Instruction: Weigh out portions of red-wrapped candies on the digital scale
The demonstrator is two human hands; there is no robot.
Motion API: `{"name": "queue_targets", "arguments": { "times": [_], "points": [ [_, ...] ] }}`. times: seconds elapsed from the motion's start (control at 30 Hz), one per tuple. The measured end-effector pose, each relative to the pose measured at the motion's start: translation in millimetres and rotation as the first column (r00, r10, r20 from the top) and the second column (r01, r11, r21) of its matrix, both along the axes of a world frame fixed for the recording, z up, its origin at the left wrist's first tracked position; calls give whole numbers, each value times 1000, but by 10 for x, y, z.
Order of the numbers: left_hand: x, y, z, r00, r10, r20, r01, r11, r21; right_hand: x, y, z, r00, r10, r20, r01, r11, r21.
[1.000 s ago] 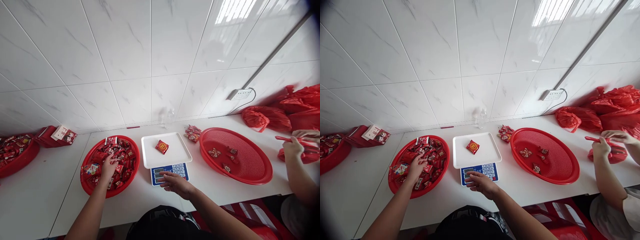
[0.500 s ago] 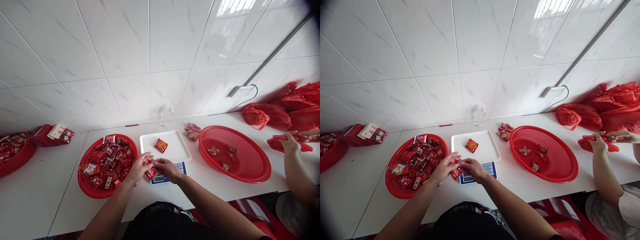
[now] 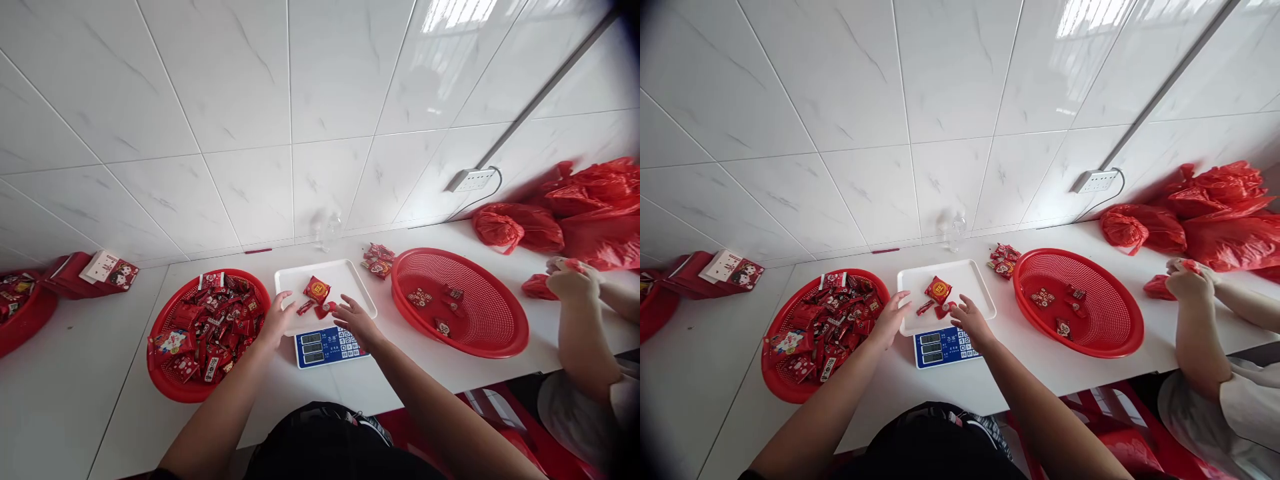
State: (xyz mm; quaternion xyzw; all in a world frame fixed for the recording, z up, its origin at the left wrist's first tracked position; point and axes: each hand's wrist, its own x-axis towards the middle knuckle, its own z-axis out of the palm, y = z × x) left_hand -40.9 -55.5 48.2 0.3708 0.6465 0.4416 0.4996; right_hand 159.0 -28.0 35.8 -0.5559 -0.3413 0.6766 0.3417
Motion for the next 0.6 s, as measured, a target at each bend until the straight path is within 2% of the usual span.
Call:
{"name": "queue_targets", "arguments": {
  "times": [0.1,0.2,0.3,0.37,0.47,0.6],
  "points": [
    [-317,-145,-90,924,-9,-381,20,1000,23,37,-10,-22,996,-15,84,11,999,49],
    [-738,-333,-271,842,5,-540,-38,998,-50,34,-73,-8,993,38,115,-50,994,97],
    [-1094,-517,-505,757,-114,-644,-37,976,-216,6,-177,0,976,161,147,-176,980,96],
    [-1227,-599,-646,687,-209,-696,-25,950,-311,-13,-250,-14,959,224,176,-240,968,76],
    [-1272,-626,-779,575,-315,-755,-13,919,-393,-26,-336,-45,942,276,190,-290,956,48],
    [-1241,-567,-805,464,-409,-786,-17,882,-470,-13,-396,-58,933,307,189,-318,947,32]
  ]
}}
